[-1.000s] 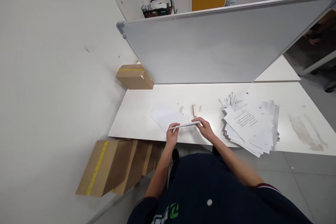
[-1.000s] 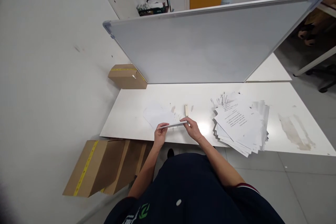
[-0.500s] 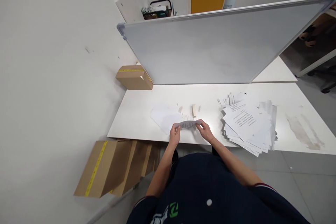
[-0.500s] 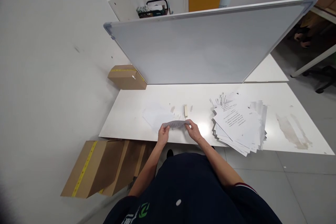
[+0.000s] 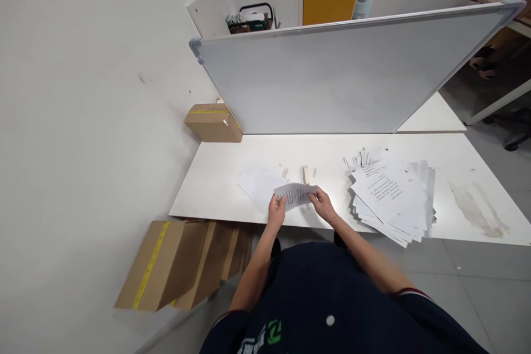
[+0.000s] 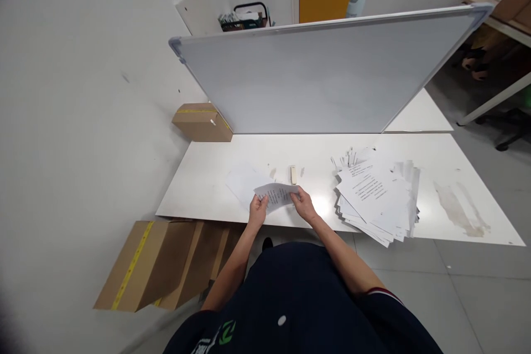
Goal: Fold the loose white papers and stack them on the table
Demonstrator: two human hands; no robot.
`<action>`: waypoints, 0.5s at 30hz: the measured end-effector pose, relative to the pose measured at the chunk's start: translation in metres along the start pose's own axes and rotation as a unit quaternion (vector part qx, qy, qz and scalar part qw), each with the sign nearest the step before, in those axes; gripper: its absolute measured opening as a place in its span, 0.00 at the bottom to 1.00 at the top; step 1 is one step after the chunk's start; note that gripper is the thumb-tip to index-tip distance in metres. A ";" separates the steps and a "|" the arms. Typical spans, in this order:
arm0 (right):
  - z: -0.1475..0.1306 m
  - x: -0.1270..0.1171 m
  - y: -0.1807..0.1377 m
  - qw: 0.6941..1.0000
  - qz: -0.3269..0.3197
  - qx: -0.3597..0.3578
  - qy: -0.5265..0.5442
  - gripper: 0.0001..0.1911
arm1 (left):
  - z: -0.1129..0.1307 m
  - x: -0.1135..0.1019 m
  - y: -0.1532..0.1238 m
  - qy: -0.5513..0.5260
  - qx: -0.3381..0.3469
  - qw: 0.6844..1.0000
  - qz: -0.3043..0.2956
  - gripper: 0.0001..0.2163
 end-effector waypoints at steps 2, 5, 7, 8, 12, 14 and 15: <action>0.000 -0.002 0.001 1.000 0.012 0.000 0.012 0.11 | 0.004 -0.002 0.000 -0.002 0.008 1.000 0.003 0.15; 0.005 -0.003 0.001 1.000 0.022 0.001 0.022 0.10 | 0.004 -0.004 0.001 0.003 0.017 1.000 0.004 0.15; 0.012 -0.002 0.000 1.000 0.021 0.003 0.022 0.10 | 0.000 -0.004 0.002 0.005 0.020 1.000 0.006 0.14; 0.016 -0.001 -0.001 1.000 0.017 0.004 0.021 0.10 | -0.003 -0.004 0.002 0.004 0.020 1.000 0.006 0.14; 0.025 0.004 -0.005 1.000 -0.002 0.006 0.015 0.08 | -0.009 -0.002 0.002 0.000 0.014 1.000 0.011 0.12; 0.026 0.006 -0.007 1.000 -0.007 0.007 0.017 0.08 | -0.009 -0.001 0.001 0.004 0.007 1.000 0.009 0.11; 0.026 0.005 -0.007 1.000 -0.007 0.008 0.019 0.08 | -0.008 -0.001 0.001 0.004 0.004 1.000 0.008 0.10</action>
Point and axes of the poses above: each hand's wrist, its own y-axis towards the middle knuckle, its own x-axis out of the palm, z = x × y, the point moved 10 cm from there along y, towards the middle knuckle, and after that the axes turned 10 degrees about -x, right-handed, at the moved point
